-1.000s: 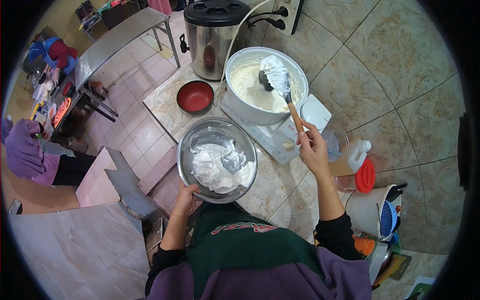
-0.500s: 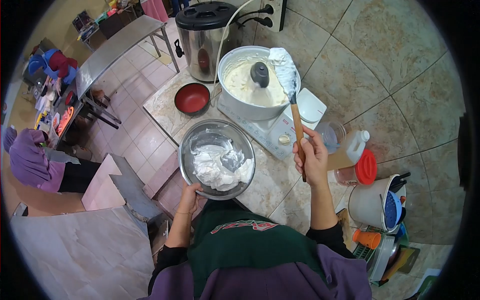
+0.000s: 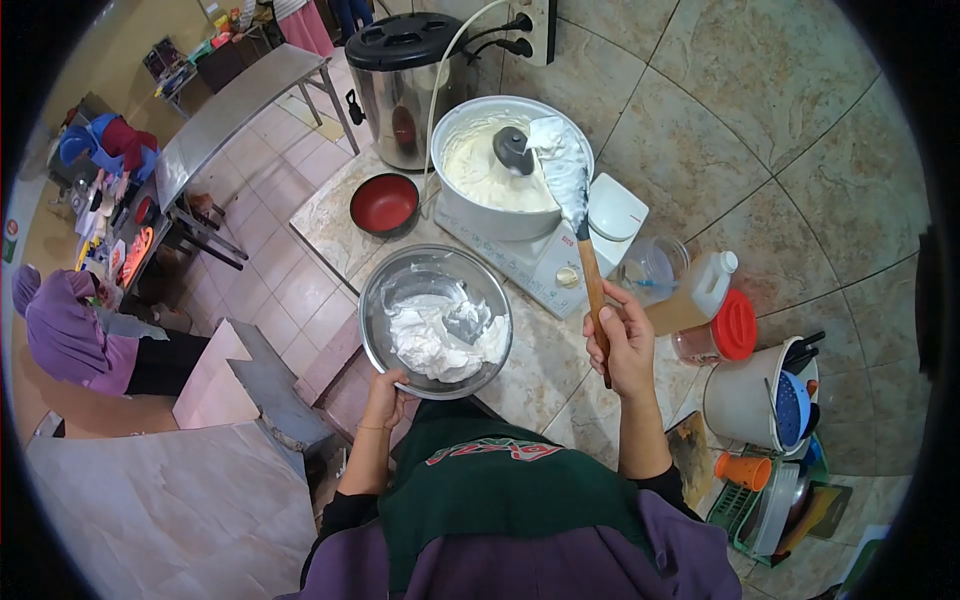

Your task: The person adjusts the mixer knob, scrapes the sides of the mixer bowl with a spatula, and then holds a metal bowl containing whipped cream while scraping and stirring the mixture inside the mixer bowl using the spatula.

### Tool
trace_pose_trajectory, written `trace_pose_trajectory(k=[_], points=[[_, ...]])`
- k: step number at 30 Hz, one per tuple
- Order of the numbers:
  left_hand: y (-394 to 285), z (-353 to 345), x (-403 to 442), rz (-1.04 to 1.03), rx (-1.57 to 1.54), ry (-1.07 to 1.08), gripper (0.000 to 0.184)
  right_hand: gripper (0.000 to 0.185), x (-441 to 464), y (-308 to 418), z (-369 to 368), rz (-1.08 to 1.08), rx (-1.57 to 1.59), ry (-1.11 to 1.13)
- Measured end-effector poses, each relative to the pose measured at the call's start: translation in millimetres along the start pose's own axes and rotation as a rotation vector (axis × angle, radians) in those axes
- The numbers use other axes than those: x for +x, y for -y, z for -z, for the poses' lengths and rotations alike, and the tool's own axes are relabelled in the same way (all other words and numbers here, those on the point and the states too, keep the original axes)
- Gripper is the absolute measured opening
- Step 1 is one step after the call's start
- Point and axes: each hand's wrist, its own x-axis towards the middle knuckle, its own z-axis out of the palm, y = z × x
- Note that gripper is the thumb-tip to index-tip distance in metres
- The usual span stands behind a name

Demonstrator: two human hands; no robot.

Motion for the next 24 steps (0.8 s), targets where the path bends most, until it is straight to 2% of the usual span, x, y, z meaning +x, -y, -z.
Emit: trace_pose_trajectory(k=[14, 20, 24], points=[[1, 8, 16, 0.078, -0.008, 0.019, 0.031, 0.034, 14, 7, -7, 0.027, -0.082, -0.049], [19, 21, 33, 0.145, -0.097, -0.008, 0.038, 0.034, 17, 9, -8, 0.035, -0.099, -0.054], [9, 8, 24, 0.113, -0.071, 0.034, 0.041, 0.034, 18, 10, -5, 0.058, -0.094, -0.039]])
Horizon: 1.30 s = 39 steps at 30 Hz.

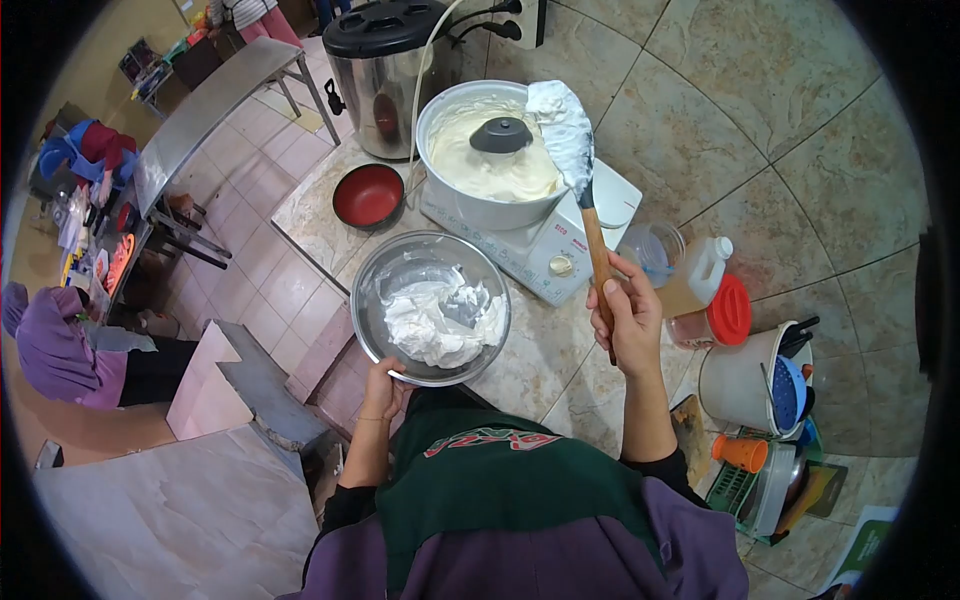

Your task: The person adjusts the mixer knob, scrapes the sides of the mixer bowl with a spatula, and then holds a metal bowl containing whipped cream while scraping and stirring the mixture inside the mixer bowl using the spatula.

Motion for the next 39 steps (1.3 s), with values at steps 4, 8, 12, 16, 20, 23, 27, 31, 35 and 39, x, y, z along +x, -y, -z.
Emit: trace_pose_trajectory(k=[4, 8, 12, 16, 20, 23, 27, 31, 35, 39], points=[[3, 11, 5, 0.041, -0.022, -0.013, 0.039, 0.034, 0, -1, 3, 0.006, -0.019, -0.005], [9, 18, 9, 0.004, -0.012, -0.020, 0.036, 0.034, -2, -4, 7, 0.022, -0.008, -0.002], [4, 4, 0, 0.002, -0.028, -0.033, 0.036, 0.033, -4, -3, 9, 0.034, -0.001, 0.007], [5, -1, -3, 0.006, -0.047, -0.037, 0.037, 0.033, -5, -2, 9, 0.030, 0.016, -0.010], [8, 10, 1, 0.027, -0.035, 0.049, 0.037, 0.034, -4, -2, 9, 0.040, -0.022, -0.003], [6, 4, -2, 0.026, -0.057, 0.032, 0.037, 0.034, -3, -2, 7, 0.033, -0.031, -0.007], [11, 16, 8, 0.037, -0.058, 0.018, 0.040, 0.033, -2, -1, 6, 0.037, -0.031, -0.012], [13, 25, 16, 0.058, -0.028, 0.019, 0.042, 0.034, 0, 1, 7, 0.072, -0.113, -0.054], [13, 23, 18, 0.065, -0.037, 0.006, 0.043, 0.035, 15, 5, 21, 0.140, -0.230, -0.044], [12, 23, 17, 0.079, -0.033, 0.000, 0.043, 0.034, 25, 16, 26, 0.275, -0.410, -0.054]])
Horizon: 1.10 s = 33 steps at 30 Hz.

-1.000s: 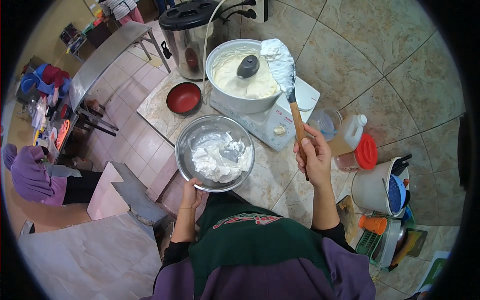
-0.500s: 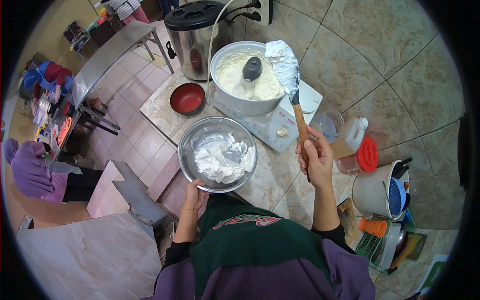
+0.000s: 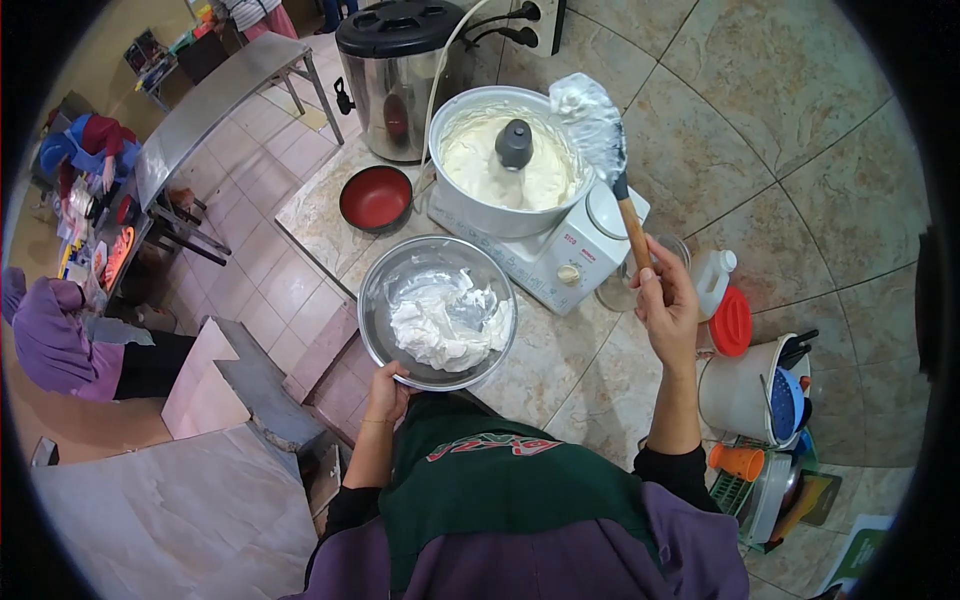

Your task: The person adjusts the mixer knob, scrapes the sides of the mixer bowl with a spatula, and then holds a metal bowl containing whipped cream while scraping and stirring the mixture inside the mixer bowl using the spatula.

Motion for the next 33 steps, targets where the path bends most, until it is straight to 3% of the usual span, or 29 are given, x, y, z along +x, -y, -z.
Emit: trace_pose_trajectory(k=[6, 9, 11, 12, 15, 16, 18, 19, 21, 25, 29, 33], points=[[5, 9, 6, 0.020, -0.013, -0.043, 0.033, 0.034, 8, 2, -8, -0.046, 0.012, -0.047], [6, 14, 9, 0.024, -0.034, 0.030, 0.027, 0.033, 21, 0, -11, 0.064, -0.136, -0.094], [-1, -1, 1, 0.021, -0.024, -0.043, 0.024, 0.035, 37, 2, -2, 0.247, -0.456, -0.057], [0, 2, 3, 0.025, -0.025, -0.040, 0.024, 0.035, 48, 5, 2, 0.246, -0.461, -0.057], [2, 10, 5, 0.025, -0.027, 0.001, 0.025, 0.043, 85, 27, 10, 0.506, -0.982, 0.074], [1, 8, 4, 0.025, -0.033, 0.003, 0.026, 0.043, 100, 33, 12, 0.509, -0.987, 0.076], [3, 10, 4, 0.026, -0.046, 0.007, 0.026, 0.045, 133, 39, 13, 0.654, -1.328, 0.237], [5, 15, 6, 0.022, -0.042, 0.030, 0.028, 0.045, 150, 43, 10, 0.660, -1.333, 0.240], [12, 23, 11, 0.016, -0.046, 0.056, 0.031, 0.050, 184, 49, 2, 0.974, -1.450, 0.340], [20, 28, 14, 0.040, -0.141, 0.042, 0.035, 0.047, 238, 60, -33, 1.113, -1.558, 0.470], [23, 24, 11, 0.004, -0.229, -0.021, 0.041, 0.051, 277, 78, -81, 1.387, -1.626, 0.579], [24, 30, 9, 0.036, -0.174, -0.025, 0.036, 0.048, 311, 74, -120, 1.625, -1.559, 0.754]])
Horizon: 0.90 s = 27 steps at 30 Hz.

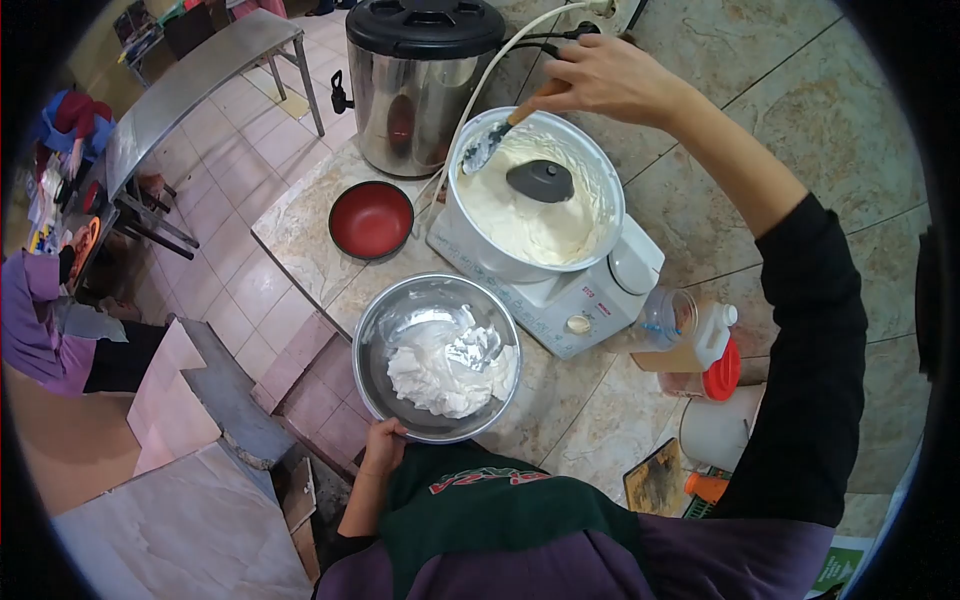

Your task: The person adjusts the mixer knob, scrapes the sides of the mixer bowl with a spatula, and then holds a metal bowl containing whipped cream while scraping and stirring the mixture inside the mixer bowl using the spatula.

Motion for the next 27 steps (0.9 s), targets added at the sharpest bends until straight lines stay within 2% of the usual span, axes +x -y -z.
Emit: trace_pose_trajectory(k=[3, 5, 9, 10, 12, 16, 17, 19, 21, 22, 24, 27], points=[[-1, 3, -1, 0.011, 0.087, -0.001, 0.033, 0.046, 15, -4, -13, -0.004, -0.014, 0.039], [5, 11, 4, 0.039, -0.014, 0.014, 0.028, 0.044, 12, -4, -30, -0.037, -0.026, 0.075], [6, 19, 5, 0.058, -0.040, 0.028, 0.035, 0.039, -11, 3, -50, -0.119, -0.093, 0.180], [3, 13, 1, 0.049, -0.035, 0.014, 0.027, 0.039, -15, 9, -48, -0.120, -0.090, 0.186], [3, 4, 0, 0.044, -0.029, 0.004, 0.020, 0.037, -26, 22, -39, -0.297, 0.015, 0.329], [0, -2, -5, 0.007, -0.042, -0.039, 0.020, 0.033, -41, 38, -31, -0.392, 0.092, 0.436], [-1, -3, -6, 0.011, -0.017, -0.053, 0.020, 0.026, -44, 41, -25, -0.428, 0.130, 0.509], [7, 9, 2, -0.007, -0.022, -0.018, 0.022, 0.020, -46, 46, -11, -0.465, 0.168, 0.581], [13, 23, 11, -0.020, -0.026, 0.017, 0.024, 0.016, -46, 50, 7, -0.512, 0.208, 0.754], [15, 29, 15, 0.001, -0.032, 0.040, 0.027, 0.016, -46, 52, 13, -0.517, 0.208, 0.757], [15, 28, 14, 0.023, -0.036, 0.067, 0.031, 0.025, -45, 56, 24, -0.558, 0.250, 0.849], [6, 9, 5, 0.014, -0.026, 0.058, 0.035, 0.026, -39, 60, 38, -0.568, 0.301, 0.900]])
